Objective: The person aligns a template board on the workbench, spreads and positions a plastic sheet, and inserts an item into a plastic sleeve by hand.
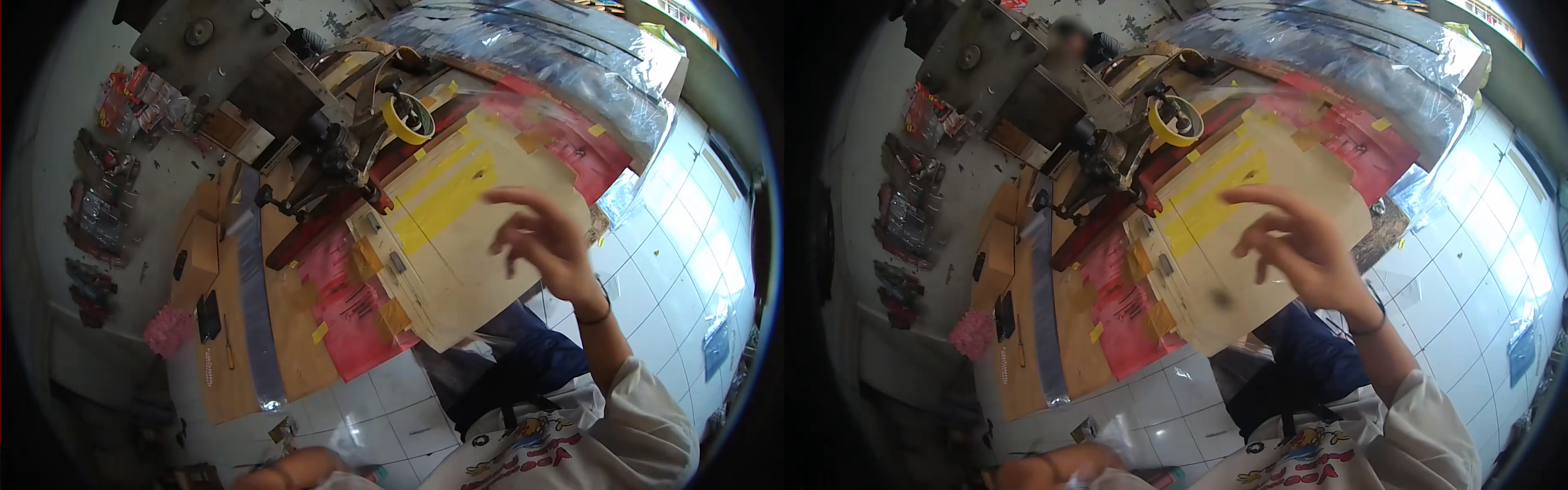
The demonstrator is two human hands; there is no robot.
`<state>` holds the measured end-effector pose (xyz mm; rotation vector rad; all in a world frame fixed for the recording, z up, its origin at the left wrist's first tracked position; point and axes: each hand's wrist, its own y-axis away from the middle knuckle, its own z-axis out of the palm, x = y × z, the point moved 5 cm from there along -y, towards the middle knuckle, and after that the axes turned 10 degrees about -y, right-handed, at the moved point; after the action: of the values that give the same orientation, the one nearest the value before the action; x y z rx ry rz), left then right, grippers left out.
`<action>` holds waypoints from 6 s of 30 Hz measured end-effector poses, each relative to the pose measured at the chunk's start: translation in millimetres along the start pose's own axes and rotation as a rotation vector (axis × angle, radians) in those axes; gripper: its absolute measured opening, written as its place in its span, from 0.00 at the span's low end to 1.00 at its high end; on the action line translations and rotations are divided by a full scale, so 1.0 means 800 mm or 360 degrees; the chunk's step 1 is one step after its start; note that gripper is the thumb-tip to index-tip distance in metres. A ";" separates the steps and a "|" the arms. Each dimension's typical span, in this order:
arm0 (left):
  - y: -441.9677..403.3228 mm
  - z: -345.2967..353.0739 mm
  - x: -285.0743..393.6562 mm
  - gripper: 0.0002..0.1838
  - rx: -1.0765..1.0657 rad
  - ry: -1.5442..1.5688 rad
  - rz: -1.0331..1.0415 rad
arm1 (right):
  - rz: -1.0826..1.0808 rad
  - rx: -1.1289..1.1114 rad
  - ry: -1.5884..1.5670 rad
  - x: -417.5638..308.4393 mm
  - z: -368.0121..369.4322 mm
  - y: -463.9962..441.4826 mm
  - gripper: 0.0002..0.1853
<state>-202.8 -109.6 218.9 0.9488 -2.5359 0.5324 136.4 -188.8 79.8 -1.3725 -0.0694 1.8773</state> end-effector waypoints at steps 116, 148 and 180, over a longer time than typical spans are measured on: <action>-0.041 0.096 -0.323 0.16 0.1130 -0.1100 -0.2011 | -0.0306 -0.1520 0.1860 0.160 -0.037 -0.139 0.35; -0.046 0.099 -0.334 0.30 0.0833 -0.1202 -0.2018 | -0.0457 -0.1425 0.1539 0.162 -0.035 -0.148 0.26; -0.049 0.092 -0.335 0.35 0.0824 -0.1142 -0.2077 | -0.0335 -0.1590 0.1650 0.165 -0.034 -0.121 0.39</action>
<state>-4.2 -28.1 38.1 2.9845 -1.5557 0.4211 199.6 -52.0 11.3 -2.7089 -0.6470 0.7133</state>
